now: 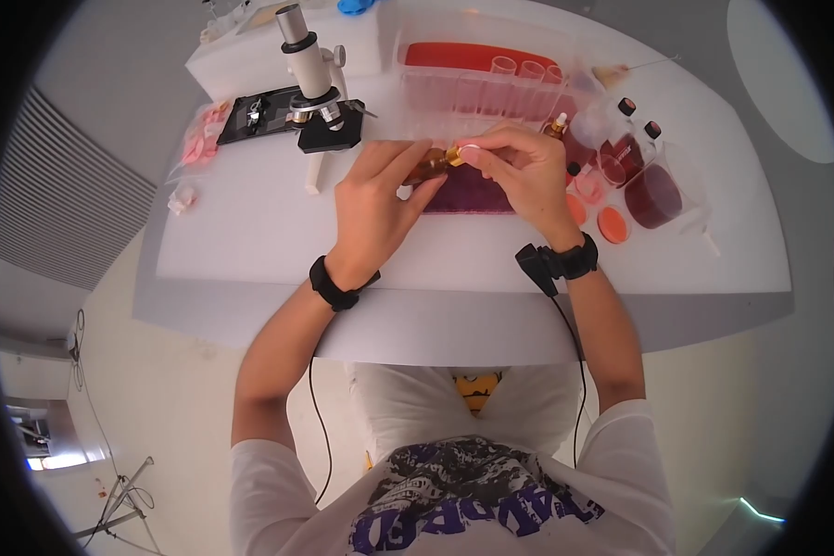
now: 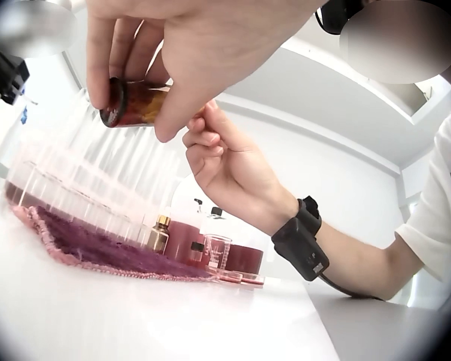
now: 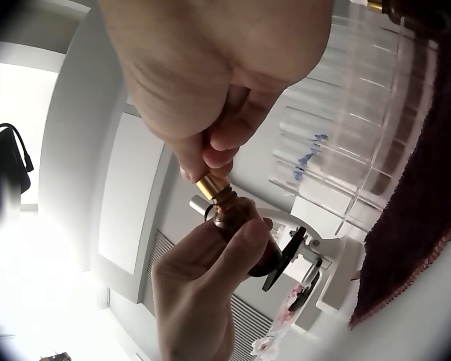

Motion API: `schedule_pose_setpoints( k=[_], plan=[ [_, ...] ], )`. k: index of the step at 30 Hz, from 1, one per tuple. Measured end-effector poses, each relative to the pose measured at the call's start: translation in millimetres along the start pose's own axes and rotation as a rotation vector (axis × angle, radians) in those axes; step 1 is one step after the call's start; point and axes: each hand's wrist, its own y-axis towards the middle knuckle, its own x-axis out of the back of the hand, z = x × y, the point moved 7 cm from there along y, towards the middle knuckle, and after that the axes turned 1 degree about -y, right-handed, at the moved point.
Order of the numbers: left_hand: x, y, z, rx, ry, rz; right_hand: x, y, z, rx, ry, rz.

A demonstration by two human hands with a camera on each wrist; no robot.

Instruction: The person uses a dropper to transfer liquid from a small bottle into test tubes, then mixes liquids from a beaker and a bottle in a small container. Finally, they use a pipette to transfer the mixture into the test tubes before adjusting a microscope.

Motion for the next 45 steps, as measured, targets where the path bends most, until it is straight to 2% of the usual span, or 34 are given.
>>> schedule_pose_setpoints(
  k=[3,5,12,14,15,17,21,23,29,32,35,40,42,43,45],
  plan=[
    [1,1,-3,0.009,0.016,0.008,-2,0,2,-0.02,0.004,0.004],
    [1,1,-1,0.063,-0.032,0.025,-5,-1,4,-0.019,0.086,-0.009],
    [-4,-2,5,0.171,-0.144,0.044,-3,1,1,-0.007,0.09,-0.015],
    [-12,-6,15,0.314,-0.213,0.14,-1,3,5,0.035,0.128,-0.022],
    [-11,-4,14,0.311,-0.217,0.136,0,4,5,0.037,0.123,-0.02],
    [-14,-6,16,0.411,-0.256,0.193,7,4,-1,-0.08,0.15,-0.086],
    [-15,-7,22,0.443,-0.267,0.2,15,5,-1,-0.146,0.129,-0.129],
    [-17,-8,23,0.544,-0.323,0.266,22,8,-9,-0.225,0.153,-0.179],
    [-18,-6,25,0.596,-0.376,0.28,24,29,-5,-0.325,0.138,-0.173],
    [-18,-6,28,0.616,-0.399,0.294,32,54,14,-0.207,0.003,-0.143],
    [-22,-11,35,0.622,-0.46,0.279,37,77,43,-0.216,-0.013,-0.213],
    [-25,-13,35,0.646,-0.497,0.272,49,113,45,-0.066,0.023,-0.308],
    [-26,-12,35,0.658,-0.526,0.265,49,119,37,-0.07,-0.042,-0.394],
    [-25,-11,34,0.652,-0.525,0.274,48,123,33,-0.067,-0.042,-0.39],
    [-24,-10,34,0.655,-0.521,0.287,41,124,30,-0.017,-0.222,-0.385]
  ],
)
